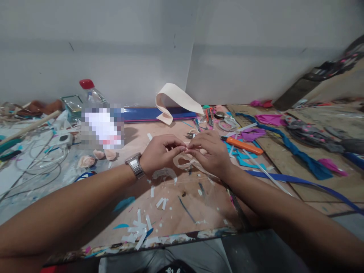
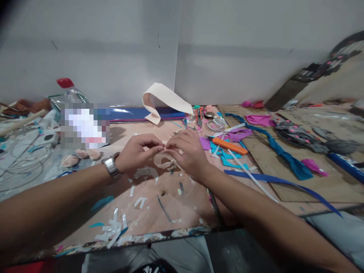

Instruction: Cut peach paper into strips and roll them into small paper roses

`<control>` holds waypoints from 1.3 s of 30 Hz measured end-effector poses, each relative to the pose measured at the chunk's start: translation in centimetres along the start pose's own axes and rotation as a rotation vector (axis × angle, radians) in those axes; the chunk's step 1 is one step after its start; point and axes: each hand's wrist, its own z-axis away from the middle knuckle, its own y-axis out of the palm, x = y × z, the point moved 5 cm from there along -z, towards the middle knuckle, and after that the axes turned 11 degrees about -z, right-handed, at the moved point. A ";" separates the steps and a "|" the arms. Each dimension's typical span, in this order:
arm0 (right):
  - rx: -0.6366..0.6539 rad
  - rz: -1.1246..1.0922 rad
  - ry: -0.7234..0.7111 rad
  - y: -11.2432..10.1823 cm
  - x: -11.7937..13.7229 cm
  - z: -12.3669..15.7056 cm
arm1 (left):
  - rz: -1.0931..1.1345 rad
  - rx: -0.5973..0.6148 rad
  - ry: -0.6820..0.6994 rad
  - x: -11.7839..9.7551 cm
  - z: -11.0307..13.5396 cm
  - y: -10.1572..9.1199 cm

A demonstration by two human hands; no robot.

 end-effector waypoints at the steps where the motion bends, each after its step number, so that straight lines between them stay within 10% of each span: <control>1: 0.000 -0.002 0.002 0.0 0.0 0.0 | 0.008 0.007 0.021 -0.1 0.0 0.0; 39: -0.042 -0.019 0.004 -0.4 0.4 0.2 | 0.089 0.023 0.066 -0.3 0.0 -0.1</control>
